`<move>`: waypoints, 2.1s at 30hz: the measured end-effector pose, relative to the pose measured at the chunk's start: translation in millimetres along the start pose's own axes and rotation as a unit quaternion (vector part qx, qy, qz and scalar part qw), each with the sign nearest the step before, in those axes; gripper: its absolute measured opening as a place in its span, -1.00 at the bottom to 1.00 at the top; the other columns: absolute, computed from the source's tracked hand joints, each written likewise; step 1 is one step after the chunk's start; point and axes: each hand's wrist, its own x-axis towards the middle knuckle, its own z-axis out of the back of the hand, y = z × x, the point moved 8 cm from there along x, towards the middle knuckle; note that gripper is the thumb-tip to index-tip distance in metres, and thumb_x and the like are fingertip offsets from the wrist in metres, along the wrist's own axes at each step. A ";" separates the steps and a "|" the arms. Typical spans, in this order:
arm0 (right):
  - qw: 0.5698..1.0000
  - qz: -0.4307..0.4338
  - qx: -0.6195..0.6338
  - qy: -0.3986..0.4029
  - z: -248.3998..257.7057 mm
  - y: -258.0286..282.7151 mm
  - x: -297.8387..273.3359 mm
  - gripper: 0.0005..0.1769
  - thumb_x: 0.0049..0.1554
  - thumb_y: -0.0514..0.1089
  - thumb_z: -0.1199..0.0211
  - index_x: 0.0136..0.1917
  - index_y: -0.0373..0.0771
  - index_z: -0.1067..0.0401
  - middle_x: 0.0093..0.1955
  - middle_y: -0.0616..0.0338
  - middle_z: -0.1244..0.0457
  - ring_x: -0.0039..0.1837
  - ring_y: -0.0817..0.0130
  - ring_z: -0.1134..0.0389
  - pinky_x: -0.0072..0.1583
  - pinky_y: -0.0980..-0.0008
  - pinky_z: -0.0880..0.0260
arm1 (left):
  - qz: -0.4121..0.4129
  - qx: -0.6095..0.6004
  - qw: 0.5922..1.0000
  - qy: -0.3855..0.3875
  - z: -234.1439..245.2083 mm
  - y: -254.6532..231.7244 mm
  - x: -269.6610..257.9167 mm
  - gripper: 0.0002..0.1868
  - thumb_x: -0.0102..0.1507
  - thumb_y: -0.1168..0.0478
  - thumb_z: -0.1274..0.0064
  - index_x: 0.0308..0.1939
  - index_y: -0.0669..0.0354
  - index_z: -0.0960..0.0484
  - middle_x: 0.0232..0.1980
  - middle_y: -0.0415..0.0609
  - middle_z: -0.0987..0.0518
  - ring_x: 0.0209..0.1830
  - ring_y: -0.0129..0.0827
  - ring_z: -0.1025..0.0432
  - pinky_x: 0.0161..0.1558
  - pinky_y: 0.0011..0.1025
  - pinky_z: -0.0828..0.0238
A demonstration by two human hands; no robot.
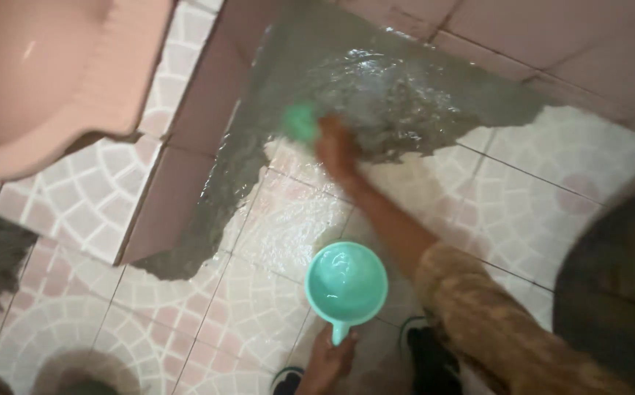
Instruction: The person is scrubbing tiled floor in a bathroom using a green brush and water from a small blue scoop.
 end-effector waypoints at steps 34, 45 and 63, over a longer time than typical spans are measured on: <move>0.977 -0.207 -0.002 -0.056 51.4 -165.2 100.4 -0.74 0.36 -0.14 -0.08 0.21 -0.34 -0.41 0.02 -0.12 -0.39 0.01 -0.01 -0.45 0.04 0.01 -0.45 | -0.073 0.091 0.990 -0.076 19.7 -41.3 -52.0 -0.62 0.29 0.10 -0.09 0.12 0.21 -0.58 -0.45 -0.24 -0.45 -0.48 -0.60 -0.32 -0.41 -0.52 -0.27; 0.998 0.032 -0.022 0.046 -6.1 55.8 36.8 -0.68 0.23 -0.14 -0.29 0.20 -0.33 -0.42 0.11 -0.17 -0.29 0.15 -0.15 -0.31 0.18 -0.08 -0.31 | -0.074 0.095 0.983 -0.136 48.2 -1.8 -59.3 -0.63 0.24 0.13 -0.08 0.08 0.21 -0.65 -0.33 -0.19 -0.56 -0.31 -0.59 -0.40 -0.22 -0.47 -0.38; 0.996 0.027 -0.076 0.022 0.0 33.5 9.4 -0.60 0.33 -0.08 -0.27 0.30 -0.40 -0.40 0.13 -0.23 -0.30 0.12 -0.15 -0.34 0.14 -0.05 -0.33 | -0.160 0.014 0.970 -0.183 75.5 -3.8 -104.1 -0.76 0.36 0.18 -0.10 0.05 0.22 -0.60 -0.47 -0.34 -0.42 -0.55 -0.69 -0.22 -0.51 -0.54 -0.17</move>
